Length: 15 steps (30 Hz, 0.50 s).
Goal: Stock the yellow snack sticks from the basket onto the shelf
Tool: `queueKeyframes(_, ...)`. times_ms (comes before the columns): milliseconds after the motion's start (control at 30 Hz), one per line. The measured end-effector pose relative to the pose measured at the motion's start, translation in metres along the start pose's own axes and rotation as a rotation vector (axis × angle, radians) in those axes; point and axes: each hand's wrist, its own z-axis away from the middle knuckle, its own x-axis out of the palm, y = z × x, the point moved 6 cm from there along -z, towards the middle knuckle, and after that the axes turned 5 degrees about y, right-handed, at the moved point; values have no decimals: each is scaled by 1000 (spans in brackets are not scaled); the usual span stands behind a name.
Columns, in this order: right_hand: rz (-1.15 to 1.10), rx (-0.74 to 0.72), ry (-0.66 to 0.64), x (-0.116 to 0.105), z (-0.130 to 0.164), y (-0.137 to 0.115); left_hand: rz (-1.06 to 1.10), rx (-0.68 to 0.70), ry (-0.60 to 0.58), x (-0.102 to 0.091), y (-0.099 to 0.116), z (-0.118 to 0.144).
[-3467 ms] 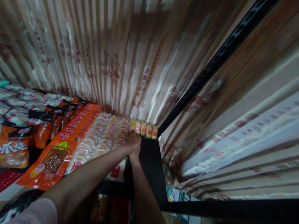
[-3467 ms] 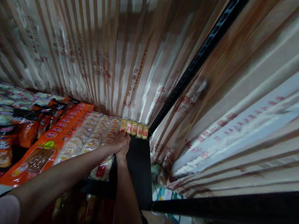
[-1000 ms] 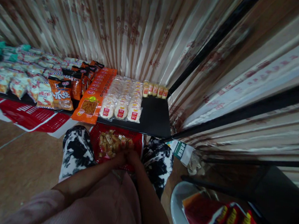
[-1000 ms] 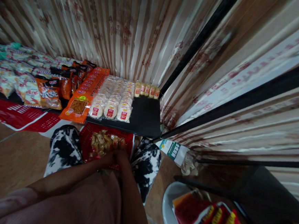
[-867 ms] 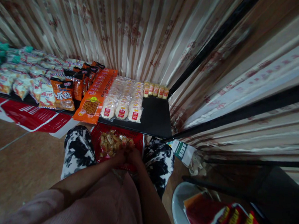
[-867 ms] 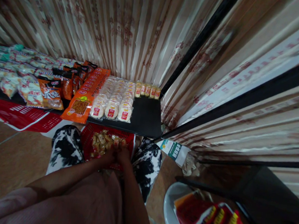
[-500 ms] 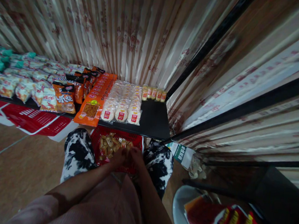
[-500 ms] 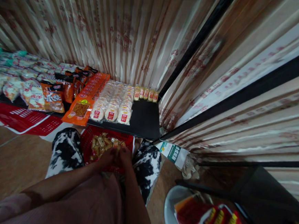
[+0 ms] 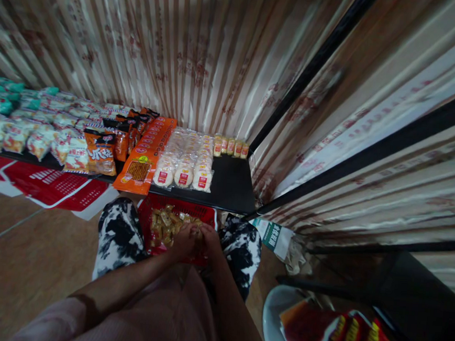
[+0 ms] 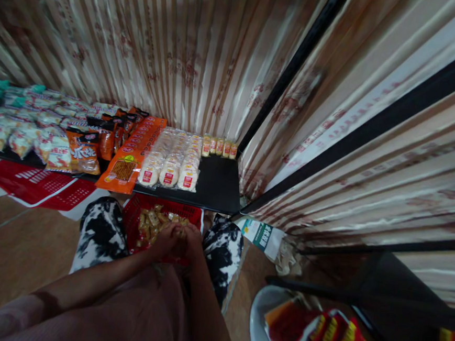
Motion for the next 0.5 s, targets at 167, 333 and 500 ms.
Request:
queueKeyframes(167, -90, 45, 53, -5, -3, -7, 68, -10, 6, -6, 10, 0)
queueKeyframes(333, -167, 42, 107, -9, -3, -20, 199, -12, 15, -13, 20, 0)
queueKeyframes(500, -150, -43, 100, -15, -2, -38, 226, 43, 31, -16, 27, 1)
